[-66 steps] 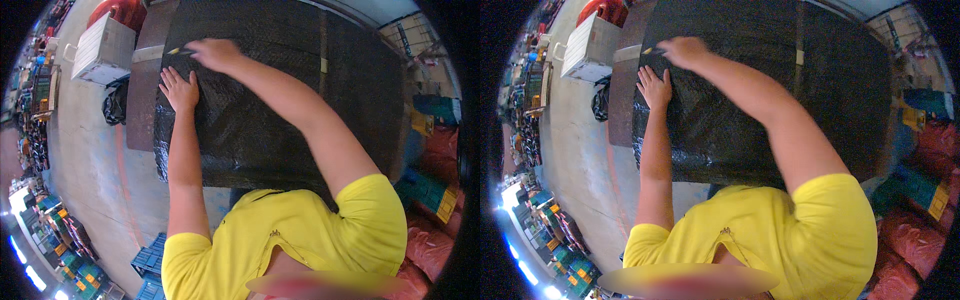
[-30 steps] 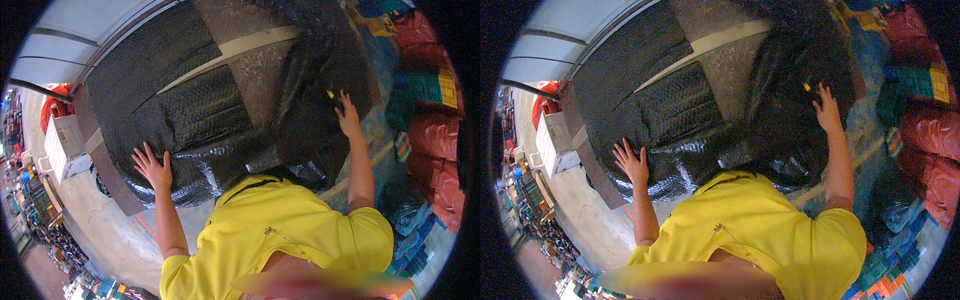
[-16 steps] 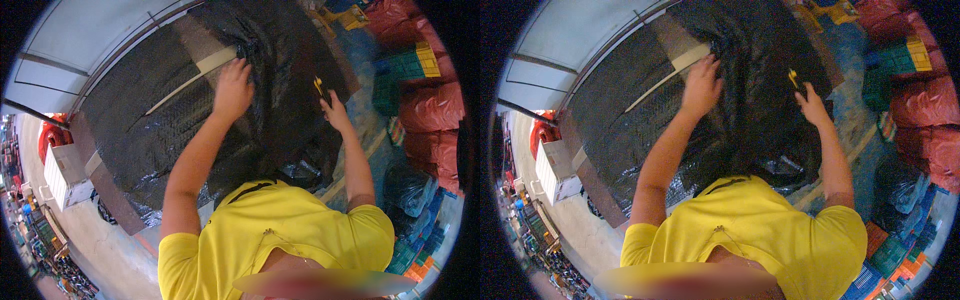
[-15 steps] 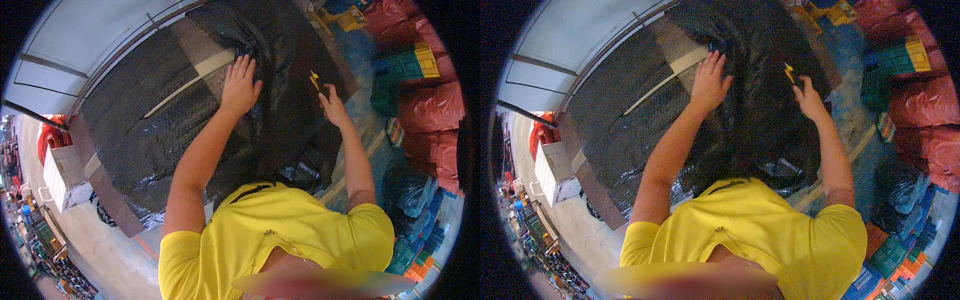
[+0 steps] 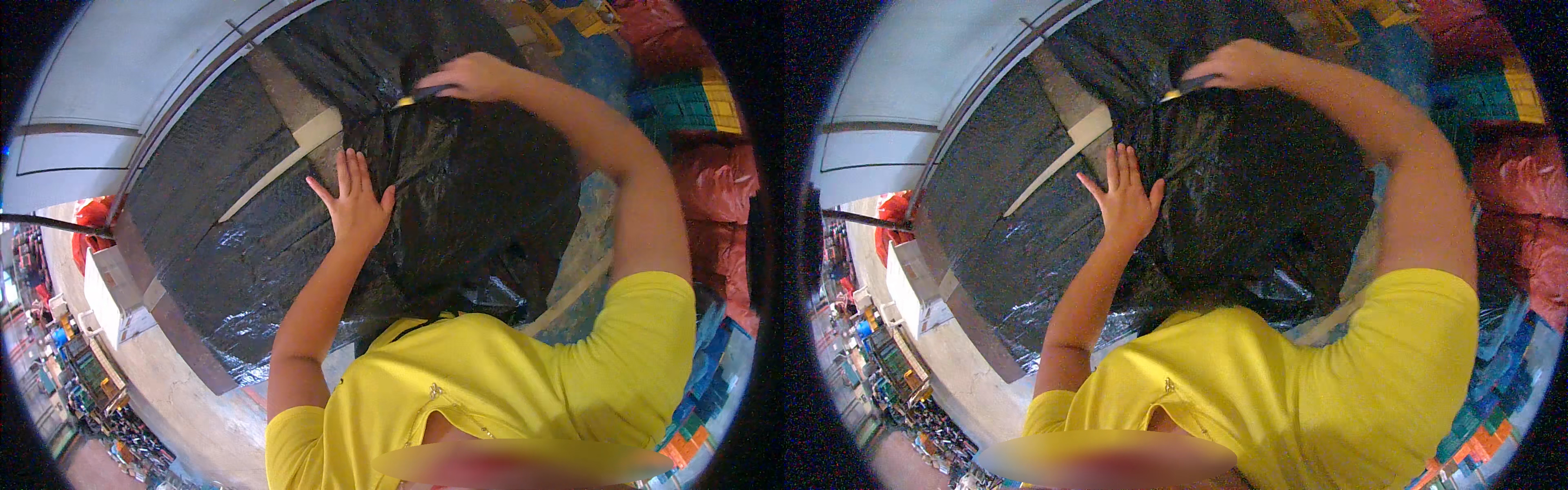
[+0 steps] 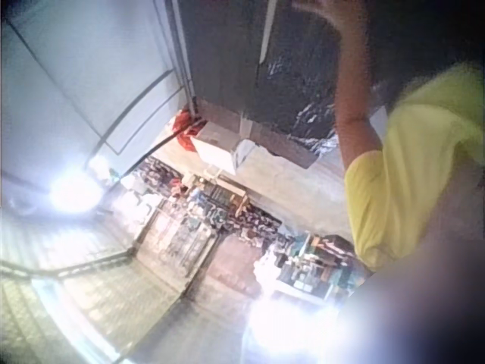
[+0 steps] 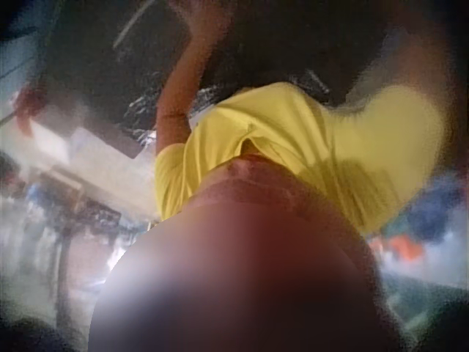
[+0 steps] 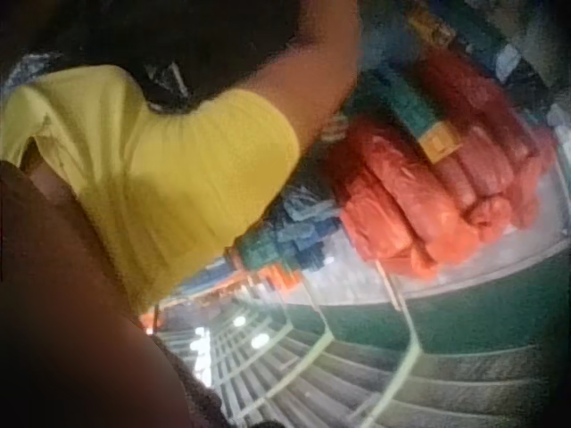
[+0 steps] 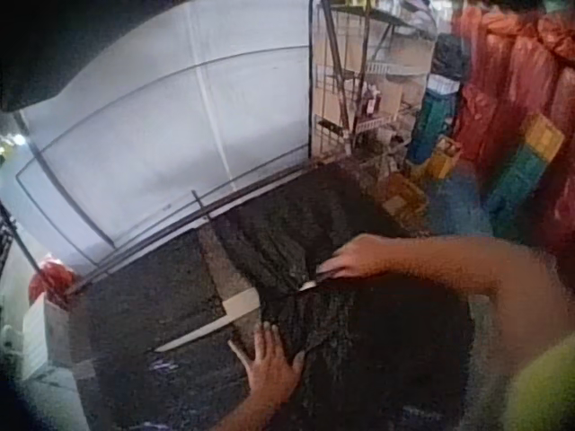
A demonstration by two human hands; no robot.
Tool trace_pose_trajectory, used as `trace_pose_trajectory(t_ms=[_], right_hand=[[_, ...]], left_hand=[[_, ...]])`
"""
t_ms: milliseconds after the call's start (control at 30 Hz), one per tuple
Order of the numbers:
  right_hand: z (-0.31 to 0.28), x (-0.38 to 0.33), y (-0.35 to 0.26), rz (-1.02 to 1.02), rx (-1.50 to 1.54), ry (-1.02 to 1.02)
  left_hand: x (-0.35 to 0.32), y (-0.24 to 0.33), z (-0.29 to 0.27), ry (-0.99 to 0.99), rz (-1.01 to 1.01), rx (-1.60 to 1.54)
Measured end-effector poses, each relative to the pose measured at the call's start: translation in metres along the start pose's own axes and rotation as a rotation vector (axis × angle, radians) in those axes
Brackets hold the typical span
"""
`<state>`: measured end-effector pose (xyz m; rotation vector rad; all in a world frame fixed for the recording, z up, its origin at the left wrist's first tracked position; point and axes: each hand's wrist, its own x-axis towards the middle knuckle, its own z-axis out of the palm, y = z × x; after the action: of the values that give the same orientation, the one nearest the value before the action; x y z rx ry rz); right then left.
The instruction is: The person uses a yellow utility knife to cut a large black plastic sheet on a workbench. They repeatedly lift, fold, and slice the sheet into smaller pieces, then gather the cut pieces into a pile.
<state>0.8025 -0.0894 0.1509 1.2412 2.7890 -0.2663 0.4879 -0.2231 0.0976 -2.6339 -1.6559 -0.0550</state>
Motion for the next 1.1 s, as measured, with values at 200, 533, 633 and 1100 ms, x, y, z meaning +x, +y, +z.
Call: trace_pose_trajectory(t_ms=[200,533,633,1100], right_hand=[[-0.049,-0.208,0.148,0.745,-0.316,-0.175],[0.090,-0.151,-0.127,1.211,0.272,0.338],[0.106,-0.117,-0.183,1.144,0.085,0.408],[0.080,0.029,-0.401,0.737,0.365,0.485]], left_hand=[[-0.001,0.001,0.003,-0.028,-0.019,-0.062],[-0.088,-0.089,-0.022,0.383,-0.498,-0.070],[-0.168,-0.144,-0.019,0.192,-1.200,0.184],[-0.133,-0.123,-0.094,-0.679,-0.334,-0.753]])
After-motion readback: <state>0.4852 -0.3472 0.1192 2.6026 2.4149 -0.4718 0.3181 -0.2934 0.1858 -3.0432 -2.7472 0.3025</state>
